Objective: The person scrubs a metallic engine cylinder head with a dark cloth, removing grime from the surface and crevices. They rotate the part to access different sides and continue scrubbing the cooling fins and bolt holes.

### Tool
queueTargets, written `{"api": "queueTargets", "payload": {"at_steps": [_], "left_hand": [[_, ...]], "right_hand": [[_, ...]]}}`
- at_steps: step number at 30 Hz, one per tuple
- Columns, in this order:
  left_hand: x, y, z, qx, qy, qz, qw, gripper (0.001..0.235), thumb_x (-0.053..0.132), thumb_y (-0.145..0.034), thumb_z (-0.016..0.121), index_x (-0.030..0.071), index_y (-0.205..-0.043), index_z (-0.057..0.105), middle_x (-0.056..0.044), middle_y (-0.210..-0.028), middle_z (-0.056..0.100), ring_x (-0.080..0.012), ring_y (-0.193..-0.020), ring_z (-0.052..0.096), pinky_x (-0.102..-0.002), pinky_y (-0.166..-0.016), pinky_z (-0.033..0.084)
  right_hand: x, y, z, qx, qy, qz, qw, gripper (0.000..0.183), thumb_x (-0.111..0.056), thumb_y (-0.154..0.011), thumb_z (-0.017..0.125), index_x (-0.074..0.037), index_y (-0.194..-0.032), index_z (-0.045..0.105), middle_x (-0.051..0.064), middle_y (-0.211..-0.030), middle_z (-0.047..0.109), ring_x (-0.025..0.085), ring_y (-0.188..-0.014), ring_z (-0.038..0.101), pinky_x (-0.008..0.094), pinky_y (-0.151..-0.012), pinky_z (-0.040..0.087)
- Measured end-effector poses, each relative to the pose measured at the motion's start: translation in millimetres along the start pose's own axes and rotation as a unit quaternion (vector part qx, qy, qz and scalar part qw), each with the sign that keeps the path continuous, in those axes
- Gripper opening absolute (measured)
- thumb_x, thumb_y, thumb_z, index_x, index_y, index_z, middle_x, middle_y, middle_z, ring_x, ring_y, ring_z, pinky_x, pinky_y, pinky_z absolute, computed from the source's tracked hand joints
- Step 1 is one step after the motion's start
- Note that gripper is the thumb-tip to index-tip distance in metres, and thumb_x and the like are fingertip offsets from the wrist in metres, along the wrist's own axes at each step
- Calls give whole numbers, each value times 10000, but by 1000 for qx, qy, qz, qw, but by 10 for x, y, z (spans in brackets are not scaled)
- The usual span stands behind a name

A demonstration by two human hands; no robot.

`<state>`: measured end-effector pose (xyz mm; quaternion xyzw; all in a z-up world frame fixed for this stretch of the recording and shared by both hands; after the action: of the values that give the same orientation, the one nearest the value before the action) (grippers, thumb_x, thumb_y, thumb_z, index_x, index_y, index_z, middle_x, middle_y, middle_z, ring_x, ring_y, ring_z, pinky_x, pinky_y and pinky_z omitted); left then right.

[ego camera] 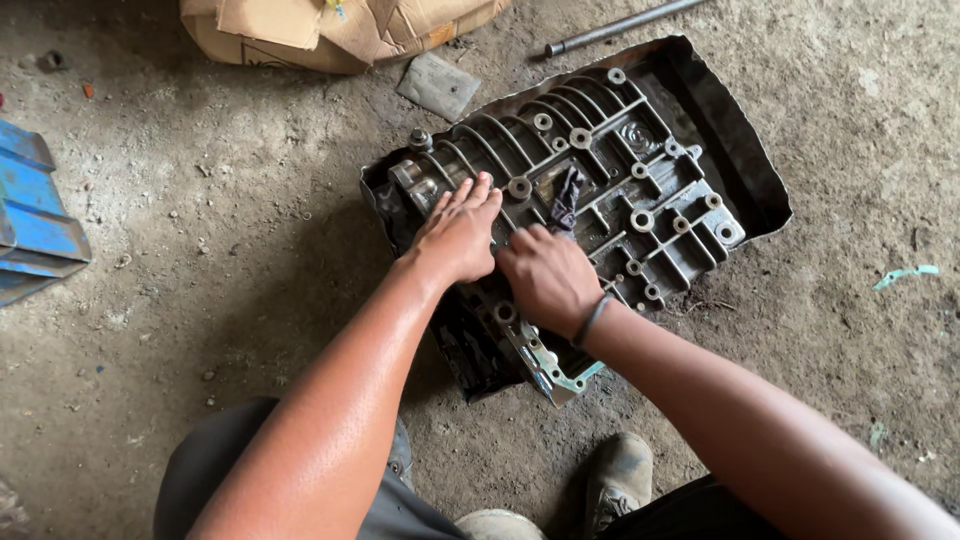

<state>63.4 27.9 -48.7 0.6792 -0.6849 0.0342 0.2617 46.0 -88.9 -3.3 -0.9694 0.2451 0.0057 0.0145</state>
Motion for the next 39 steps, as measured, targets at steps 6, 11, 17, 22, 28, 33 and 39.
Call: {"api": "queueTargets", "payload": {"at_steps": [6, 11, 17, 22, 28, 33, 39], "left_hand": [[-116, -33, 79, 10, 40, 11, 999, 776, -22, -833, 520, 23, -1564, 262, -163, -1700, 129, -294, -1570, 151, -405, -1270, 125], [-121, -63, 33, 37, 45, 32, 998, 860, -98, -790, 488, 15, -1588, 189, -180, -1660, 191, -296, -1522, 262, -404, -1251, 175], [-247, -67, -118, 2, 172, -36, 984, 885, -92, -800, 512, 114, -1610, 222, -225, -1389, 568, -364, -1149, 669, -404, -1011, 538], [-218, 6, -267, 40, 182, -32, 982, 849, -61, -812, 559, 136, -1593, 289, -276, -1178, 695, -382, -1049, 704, -443, -946, 556], [-306, -39, -200, -2, 233, -71, 970, 831, -90, -808, 509, 172, -1575, 326, -201, -1289, 671, -319, -1141, 704, -394, -998, 546], [-306, -170, -177, 56, 220, -25, 974, 713, -71, -838, 518, 89, -1524, 410, -173, -1472, 545, -312, -1299, 594, -363, -1093, 472], [-326, -127, -99, 50, 258, -22, 965, 760, -106, -806, 464, 82, -1537, 375, -161, -1505, 496, -307, -1310, 574, -375, -1095, 454]], "right_hand": [[155, -310, -34, 157, 10, 69, 985, 164, -141, -866, 639, -76, -986, 729, 115, -961, 656, 252, -886, 633, 376, -688, 553], [190, 52, -21, -48, -44, 19, 998, 172, -192, -950, 602, -128, -1000, 754, 57, -891, 640, 211, -801, 619, 356, -615, 558], [195, -244, 101, 50, 6, 55, 997, 173, -162, -930, 618, -107, -1032, 745, 74, -928, 652, 222, -855, 641, 364, -639, 565], [159, -447, 170, 113, -25, 78, 990, 228, -98, -863, 638, -127, -1053, 760, 87, -939, 661, 239, -888, 651, 370, -663, 570], [225, 34, 37, -14, -73, 22, 997, 163, -116, -906, 634, -134, -1021, 748, 60, -907, 670, 232, -845, 657, 380, -651, 565], [192, -354, 183, 87, -10, 114, 990, 92, -147, -890, 661, -77, -931, 705, 107, -937, 661, 265, -904, 671, 411, -709, 573], [106, -170, 73, 85, -11, 19, 996, 306, -26, -920, 562, -156, -1135, 737, 100, -1098, 718, 240, -931, 703, 366, -715, 603]]}}
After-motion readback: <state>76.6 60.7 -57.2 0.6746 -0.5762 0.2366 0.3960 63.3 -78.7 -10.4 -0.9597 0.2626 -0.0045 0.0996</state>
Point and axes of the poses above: each hand's wrist, its own y-axis away from the middle knuckle, its own z-axis out of the palm, x = y × z, the point moved 6 cm from there along -y, towards the middle knuckle
